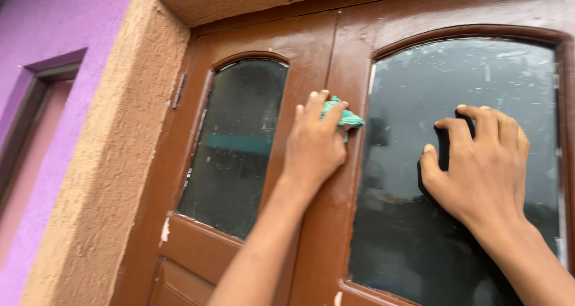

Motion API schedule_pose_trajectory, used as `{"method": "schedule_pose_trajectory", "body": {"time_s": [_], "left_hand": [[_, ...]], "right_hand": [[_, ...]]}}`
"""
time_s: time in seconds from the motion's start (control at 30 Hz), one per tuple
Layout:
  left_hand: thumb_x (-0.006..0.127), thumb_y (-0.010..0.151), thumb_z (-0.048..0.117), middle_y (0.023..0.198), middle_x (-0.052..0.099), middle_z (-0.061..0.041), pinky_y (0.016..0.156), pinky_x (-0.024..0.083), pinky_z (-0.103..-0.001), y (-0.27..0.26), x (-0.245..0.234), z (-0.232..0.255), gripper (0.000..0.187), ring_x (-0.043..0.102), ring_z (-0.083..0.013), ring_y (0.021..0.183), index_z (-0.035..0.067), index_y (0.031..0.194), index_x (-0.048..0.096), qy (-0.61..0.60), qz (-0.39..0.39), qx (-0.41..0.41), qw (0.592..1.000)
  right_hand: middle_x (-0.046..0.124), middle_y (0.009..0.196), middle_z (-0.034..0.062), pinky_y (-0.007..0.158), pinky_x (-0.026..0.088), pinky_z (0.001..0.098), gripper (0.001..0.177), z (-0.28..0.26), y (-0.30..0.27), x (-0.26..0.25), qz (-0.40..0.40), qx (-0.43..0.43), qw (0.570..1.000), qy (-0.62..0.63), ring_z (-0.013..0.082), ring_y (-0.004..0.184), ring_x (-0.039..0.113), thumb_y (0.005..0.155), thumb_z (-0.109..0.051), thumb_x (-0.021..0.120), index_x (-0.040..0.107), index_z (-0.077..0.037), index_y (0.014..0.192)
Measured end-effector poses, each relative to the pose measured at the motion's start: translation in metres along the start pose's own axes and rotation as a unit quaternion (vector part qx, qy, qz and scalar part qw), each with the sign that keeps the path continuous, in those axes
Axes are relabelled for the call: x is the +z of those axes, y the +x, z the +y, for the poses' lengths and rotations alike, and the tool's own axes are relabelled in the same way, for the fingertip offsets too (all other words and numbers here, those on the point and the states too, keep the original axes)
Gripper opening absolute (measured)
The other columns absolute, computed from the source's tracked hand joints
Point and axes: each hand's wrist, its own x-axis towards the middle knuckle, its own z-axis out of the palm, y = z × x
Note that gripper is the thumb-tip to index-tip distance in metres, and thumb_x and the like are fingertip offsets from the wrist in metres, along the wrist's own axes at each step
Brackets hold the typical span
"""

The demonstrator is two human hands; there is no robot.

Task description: The person wipes the surface of a brown double door with glass panels using a teal cloth. They clean the wooden panels and the glass sections, moving the cloth in circular and back-and-forth motions across the door's surface.

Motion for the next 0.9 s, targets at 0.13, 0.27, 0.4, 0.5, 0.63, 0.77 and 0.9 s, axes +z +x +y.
{"method": "schedule_pose_trajectory", "body": {"time_s": [0.13, 0.27, 0.4, 0.5, 0.63, 0.77, 0.9], "left_hand": [[0.064, 0.081, -0.005, 0.141, 0.058, -0.02, 0.124, 0.041, -0.056, -0.037, -0.015, 0.017, 0.047, 0.051, -0.0413, 0.145, 0.01, 0.126, 0.068, -0.049, -0.054, 0.055, 0.996], [0.069, 0.08, -0.001, 0.145, 0.054, -0.024, 0.119, 0.04, -0.057, -0.043, -0.026, -0.013, 0.049, 0.05, -0.0442, 0.142, 0.008, 0.128, 0.065, -0.077, -0.067, 0.081, 0.991], [0.07, 0.08, 0.001, 0.145, 0.053, -0.025, 0.118, 0.039, -0.057, -0.003, 0.006, -0.027, 0.049, 0.048, -0.0461, 0.139, 0.009, 0.128, 0.065, -0.072, 0.001, 0.047, 0.996], [0.07, 0.084, 0.001, 0.144, 0.056, -0.023, 0.12, 0.04, -0.057, 0.023, 0.03, -0.023, 0.045, 0.051, -0.0442, 0.141, 0.009, 0.128, 0.066, -0.044, 0.048, -0.007, 0.998], [0.071, 0.082, 0.003, 0.142, 0.057, -0.022, 0.121, 0.041, -0.058, 0.001, 0.025, -0.013, 0.045, 0.052, -0.0452, 0.14, 0.007, 0.127, 0.066, -0.056, 0.055, -0.023, 0.997], [0.071, 0.083, 0.002, 0.136, 0.057, -0.024, 0.117, 0.042, -0.06, -0.029, 0.005, -0.016, 0.042, 0.053, -0.0474, 0.137, 0.007, 0.124, 0.067, -0.086, 0.014, 0.017, 0.996], [0.072, 0.08, 0.002, 0.13, 0.057, -0.024, 0.117, 0.043, -0.059, -0.01, 0.002, -0.04, 0.043, 0.056, -0.0466, 0.132, 0.005, 0.123, 0.066, -0.109, -0.027, 0.111, 0.987]], "right_hand": [[0.055, 0.14, 0.0174, 0.111, 0.039, 0.0509, 0.043, -0.05, -0.003, -0.007, -0.005, 0.012, 0.991, 0.136, 0.0387, 0.135, 0.045, 0.083, -0.023, 0.071, 0.068, -0.004, 0.122], [0.054, 0.137, 0.0169, 0.11, 0.04, 0.0505, 0.042, -0.09, -0.004, -0.004, -0.021, -0.01, 0.98, 0.196, 0.0389, 0.132, 0.045, 0.082, -0.021, 0.071, 0.066, -0.002, 0.12], [0.051, 0.135, 0.0192, 0.107, 0.038, 0.0518, 0.042, -0.109, 0.004, 0.003, -0.033, -0.015, 0.981, 0.189, 0.0402, 0.131, 0.044, 0.082, -0.02, 0.07, 0.065, 0.0, 0.119], [0.051, 0.14, 0.0196, 0.107, 0.037, 0.0529, 0.042, -0.114, 0.005, 0.008, -0.032, -0.004, 0.981, 0.191, 0.0405, 0.136, 0.043, 0.086, -0.016, 0.066, 0.063, 0.001, 0.125], [0.052, 0.143, 0.0194, 0.114, 0.037, 0.0522, 0.041, -0.117, -0.006, 0.014, -0.011, 0.012, 0.985, 0.17, 0.0396, 0.138, 0.043, 0.092, -0.014, 0.061, 0.061, 0.002, 0.131], [0.055, 0.138, 0.0175, 0.108, 0.039, 0.0514, 0.035, -0.119, -0.017, 0.018, -0.012, -0.002, 0.991, 0.135, 0.0376, 0.135, 0.046, 0.091, -0.015, 0.062, 0.064, 0.001, 0.123], [0.057, 0.13, 0.0163, 0.103, 0.041, 0.0495, 0.031, -0.118, -0.02, 0.019, -0.022, 0.003, 0.99, 0.136, 0.0361, 0.126, 0.049, 0.09, -0.016, 0.063, 0.066, 0.0, 0.117]]}}
